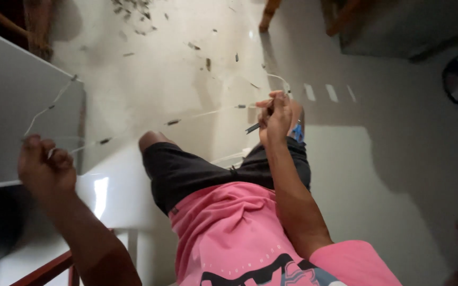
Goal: Weaving and repairing a fishing net by tying knots and attaching weights using a net shuttle.
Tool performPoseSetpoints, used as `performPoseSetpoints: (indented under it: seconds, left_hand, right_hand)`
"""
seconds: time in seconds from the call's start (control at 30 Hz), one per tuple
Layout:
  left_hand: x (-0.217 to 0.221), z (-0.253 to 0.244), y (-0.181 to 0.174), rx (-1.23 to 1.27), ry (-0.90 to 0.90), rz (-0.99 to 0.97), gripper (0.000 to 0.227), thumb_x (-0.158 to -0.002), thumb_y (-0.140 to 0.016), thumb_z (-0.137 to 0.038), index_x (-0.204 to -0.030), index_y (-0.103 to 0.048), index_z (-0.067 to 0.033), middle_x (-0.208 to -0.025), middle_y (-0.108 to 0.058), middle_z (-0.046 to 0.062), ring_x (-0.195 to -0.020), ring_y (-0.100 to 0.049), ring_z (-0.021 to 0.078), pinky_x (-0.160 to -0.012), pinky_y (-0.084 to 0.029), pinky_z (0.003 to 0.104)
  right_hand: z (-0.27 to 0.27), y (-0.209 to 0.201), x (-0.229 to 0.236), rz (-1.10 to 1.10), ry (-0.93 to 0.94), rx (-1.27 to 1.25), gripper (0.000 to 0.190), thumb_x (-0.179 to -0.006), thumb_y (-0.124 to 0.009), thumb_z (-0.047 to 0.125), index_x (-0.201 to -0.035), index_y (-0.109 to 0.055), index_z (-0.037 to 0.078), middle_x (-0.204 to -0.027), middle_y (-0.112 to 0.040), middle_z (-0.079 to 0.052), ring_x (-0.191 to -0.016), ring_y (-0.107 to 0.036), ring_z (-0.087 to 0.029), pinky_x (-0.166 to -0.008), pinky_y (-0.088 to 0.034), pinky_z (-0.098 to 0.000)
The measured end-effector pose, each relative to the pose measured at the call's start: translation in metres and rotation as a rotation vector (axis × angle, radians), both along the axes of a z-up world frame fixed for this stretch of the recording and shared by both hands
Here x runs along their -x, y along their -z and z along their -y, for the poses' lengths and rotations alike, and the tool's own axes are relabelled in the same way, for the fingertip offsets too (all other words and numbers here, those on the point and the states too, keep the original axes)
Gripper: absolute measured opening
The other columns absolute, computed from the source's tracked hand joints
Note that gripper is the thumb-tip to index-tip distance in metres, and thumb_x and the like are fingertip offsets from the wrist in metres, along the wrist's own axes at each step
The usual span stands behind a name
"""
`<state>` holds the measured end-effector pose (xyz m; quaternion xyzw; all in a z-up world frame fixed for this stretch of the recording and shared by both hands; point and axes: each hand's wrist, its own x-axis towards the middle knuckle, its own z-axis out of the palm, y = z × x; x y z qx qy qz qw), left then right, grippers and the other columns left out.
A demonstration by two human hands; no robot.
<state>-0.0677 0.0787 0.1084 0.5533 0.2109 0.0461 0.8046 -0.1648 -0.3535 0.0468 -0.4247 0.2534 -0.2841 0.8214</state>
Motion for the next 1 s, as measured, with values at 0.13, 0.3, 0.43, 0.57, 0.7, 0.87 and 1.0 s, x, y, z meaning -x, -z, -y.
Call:
performPoseSetpoints:
  seconds: [0.13,0.3,0.43,0.57,0.7,0.87,1.0]
  left_hand:
    - [-0.019,0.023,0.037,0.074,0.005,-0.053,0.007,-0.091,-0.063,-0.025,-0.092,-0.059,-0.0196,-0.067,-0.054,-0.003,-0.052,-0.05,0.0101,-0.04,-0.028,0.021]
    - [-0.032,0.057,0.038,0.065,0.016,-0.013,0.011,-0.094,-0.063,-0.026,-0.09,-0.053,-0.0223,-0.065,-0.054,-0.004,-0.057,-0.06,0.0132,-0.04,-0.028,0.019]
    - [-0.028,0.077,0.032,0.067,0.083,0.03,0.005,-0.1,-0.056,-0.024,-0.103,-0.053,-0.022,-0.066,-0.059,0.003,-0.06,-0.069,0.0215,-0.041,-0.047,0.02]
    - [-0.021,0.1,0.016,0.075,0.084,0.06,0.008,-0.098,-0.058,-0.022,-0.105,-0.055,-0.0171,-0.064,-0.06,0.005,-0.059,-0.07,0.0221,-0.043,-0.05,0.021]
    - [-0.024,0.115,0.042,0.094,0.11,0.066,0.011,-0.098,-0.059,-0.024,-0.106,-0.055,-0.0178,-0.066,-0.06,0.006,-0.057,-0.069,0.02,-0.043,-0.049,0.019]
    - [-0.05,0.114,0.105,-0.13,0.243,0.016,0.034,-0.094,-0.066,-0.03,-0.119,-0.049,-0.0148,-0.082,-0.065,0.009,-0.072,-0.074,0.0221,-0.047,-0.058,0.025]
    - [-0.041,0.14,0.181,-0.092,0.621,0.276,0.04,-0.081,-0.045,0.005,-0.121,-0.048,0.0029,-0.112,-0.055,0.009,-0.111,-0.058,0.0251,-0.077,-0.049,0.023]
  right_hand:
    - [0.028,0.006,0.012,-0.037,0.154,-0.047,0.024,-0.092,-0.055,0.038,-0.09,-0.055,0.014,-0.056,-0.057,-0.006,-0.033,-0.03,-0.009,-0.032,-0.024,-0.026]
    - [0.055,0.007,0.014,0.24,0.127,-0.025,0.006,-0.091,-0.055,0.016,-0.093,-0.055,0.01,-0.051,-0.041,-0.006,-0.034,-0.017,-0.01,-0.03,-0.012,-0.0267]
    - [0.067,-0.003,0.023,0.016,0.187,0.087,0.015,-0.099,-0.055,0.036,-0.105,-0.059,0.023,-0.055,-0.049,0.001,-0.037,-0.026,-0.008,-0.035,-0.023,-0.0226]
    - [0.081,-0.01,0.028,-0.028,0.287,0.112,0.016,-0.101,-0.049,0.036,-0.105,-0.056,0.022,-0.054,-0.047,-0.001,-0.038,-0.022,-0.01,-0.037,-0.018,-0.0218]
    - [0.085,-0.018,0.028,0.006,0.291,0.072,0.015,-0.101,-0.047,0.034,-0.103,-0.055,0.021,-0.055,-0.045,-0.001,-0.039,-0.021,-0.01,-0.036,-0.02,-0.0205]
    - [0.043,-0.049,0.032,-0.158,0.081,0.064,0.044,-0.094,-0.056,0.045,-0.06,-0.055,0.016,-0.043,-0.037,0.002,-0.033,-0.025,-0.004,-0.034,-0.02,-0.0191]
    - [-0.019,-0.048,0.01,-0.069,-0.121,0.006,0.011,-0.093,-0.056,0.015,-0.089,-0.05,0.023,-0.058,-0.054,0.003,-0.036,-0.032,-0.004,-0.032,-0.025,-0.0196]
